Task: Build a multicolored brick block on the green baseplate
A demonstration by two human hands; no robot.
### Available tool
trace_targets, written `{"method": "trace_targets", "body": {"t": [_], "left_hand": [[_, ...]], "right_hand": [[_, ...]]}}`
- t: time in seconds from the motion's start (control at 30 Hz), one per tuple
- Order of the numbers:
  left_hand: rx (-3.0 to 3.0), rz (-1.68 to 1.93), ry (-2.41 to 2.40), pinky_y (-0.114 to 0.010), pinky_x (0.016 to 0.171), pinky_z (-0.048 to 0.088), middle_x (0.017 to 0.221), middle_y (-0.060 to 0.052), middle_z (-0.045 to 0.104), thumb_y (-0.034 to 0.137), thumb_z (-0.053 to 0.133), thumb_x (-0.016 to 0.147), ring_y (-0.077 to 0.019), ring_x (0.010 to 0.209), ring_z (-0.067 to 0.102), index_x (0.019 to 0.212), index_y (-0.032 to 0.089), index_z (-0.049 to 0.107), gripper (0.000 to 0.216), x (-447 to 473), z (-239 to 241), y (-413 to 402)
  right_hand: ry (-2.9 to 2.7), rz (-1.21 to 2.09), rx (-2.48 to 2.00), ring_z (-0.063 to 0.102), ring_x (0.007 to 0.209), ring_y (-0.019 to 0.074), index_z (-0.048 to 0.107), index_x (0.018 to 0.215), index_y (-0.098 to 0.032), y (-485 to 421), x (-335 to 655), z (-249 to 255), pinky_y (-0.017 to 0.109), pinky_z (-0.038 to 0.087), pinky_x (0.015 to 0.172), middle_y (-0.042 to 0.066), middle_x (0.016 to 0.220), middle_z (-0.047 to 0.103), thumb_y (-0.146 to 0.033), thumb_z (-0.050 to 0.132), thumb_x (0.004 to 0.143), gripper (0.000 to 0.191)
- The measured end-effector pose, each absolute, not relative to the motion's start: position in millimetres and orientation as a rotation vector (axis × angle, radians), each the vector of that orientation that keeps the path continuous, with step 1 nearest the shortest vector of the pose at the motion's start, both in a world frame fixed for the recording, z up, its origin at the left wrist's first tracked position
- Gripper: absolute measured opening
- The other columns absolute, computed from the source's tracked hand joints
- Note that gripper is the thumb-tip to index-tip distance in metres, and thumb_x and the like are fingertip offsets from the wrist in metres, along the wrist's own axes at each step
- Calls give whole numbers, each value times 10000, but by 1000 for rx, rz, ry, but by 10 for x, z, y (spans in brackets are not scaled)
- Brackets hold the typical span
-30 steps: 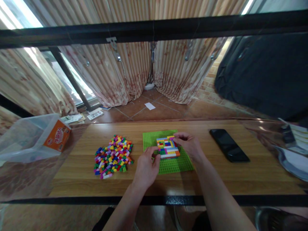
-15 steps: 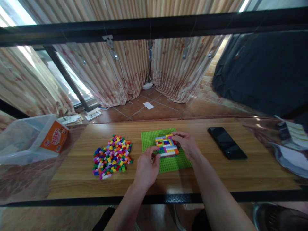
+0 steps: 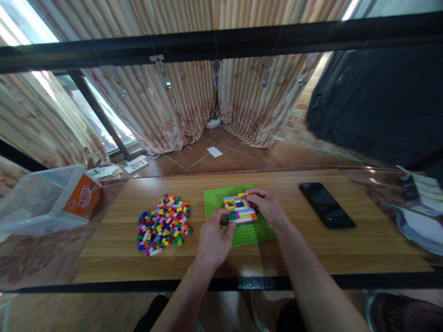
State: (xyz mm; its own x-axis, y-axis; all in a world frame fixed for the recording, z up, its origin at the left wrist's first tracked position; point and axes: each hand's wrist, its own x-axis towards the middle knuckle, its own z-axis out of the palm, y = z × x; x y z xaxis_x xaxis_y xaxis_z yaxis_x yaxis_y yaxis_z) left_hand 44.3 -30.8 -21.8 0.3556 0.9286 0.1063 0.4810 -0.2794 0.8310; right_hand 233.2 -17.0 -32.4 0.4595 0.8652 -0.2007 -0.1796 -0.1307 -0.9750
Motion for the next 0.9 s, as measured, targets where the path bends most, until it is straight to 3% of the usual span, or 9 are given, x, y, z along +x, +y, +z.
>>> {"method": "trace_targets", "body": {"t": [0.2, 0.53, 0.9], "left_hand": [[1854, 772, 1237, -359, 765, 555, 1060, -83, 721, 151, 617, 842, -203, 852, 707, 1136, 195, 574, 300, 468, -230, -309], [1868, 803, 1190, -347, 794, 567, 1091, -69, 717, 97, 596, 803, -182, 853, 698, 1141, 184, 600, 348, 268, -242, -172], [1883, 689, 1205, -323, 789, 555, 1027, -59, 745, 224, 598, 845, -183, 837, 690, 1106, 178, 667, 274, 127, -234, -191]], "right_hand": [[-697, 1040, -1426, 512, 505, 110, 731, 860, -176, -221, 2387, -358, 254, 426, 485, -5, 615, 647, -470, 748, 604, 390], [-698, 1011, -1481, 514, 516, 116, 713, 799, -172, -212, 2180, -380, 263, 444, 496, -12, 591, 631, -464, 765, 575, 372], [-754, 1026, -1529, 600, 574, 138, 741, 831, -173, -212, 2263, -496, 249, 502, 517, 26, 678, 696, -447, 789, 604, 359]]}}
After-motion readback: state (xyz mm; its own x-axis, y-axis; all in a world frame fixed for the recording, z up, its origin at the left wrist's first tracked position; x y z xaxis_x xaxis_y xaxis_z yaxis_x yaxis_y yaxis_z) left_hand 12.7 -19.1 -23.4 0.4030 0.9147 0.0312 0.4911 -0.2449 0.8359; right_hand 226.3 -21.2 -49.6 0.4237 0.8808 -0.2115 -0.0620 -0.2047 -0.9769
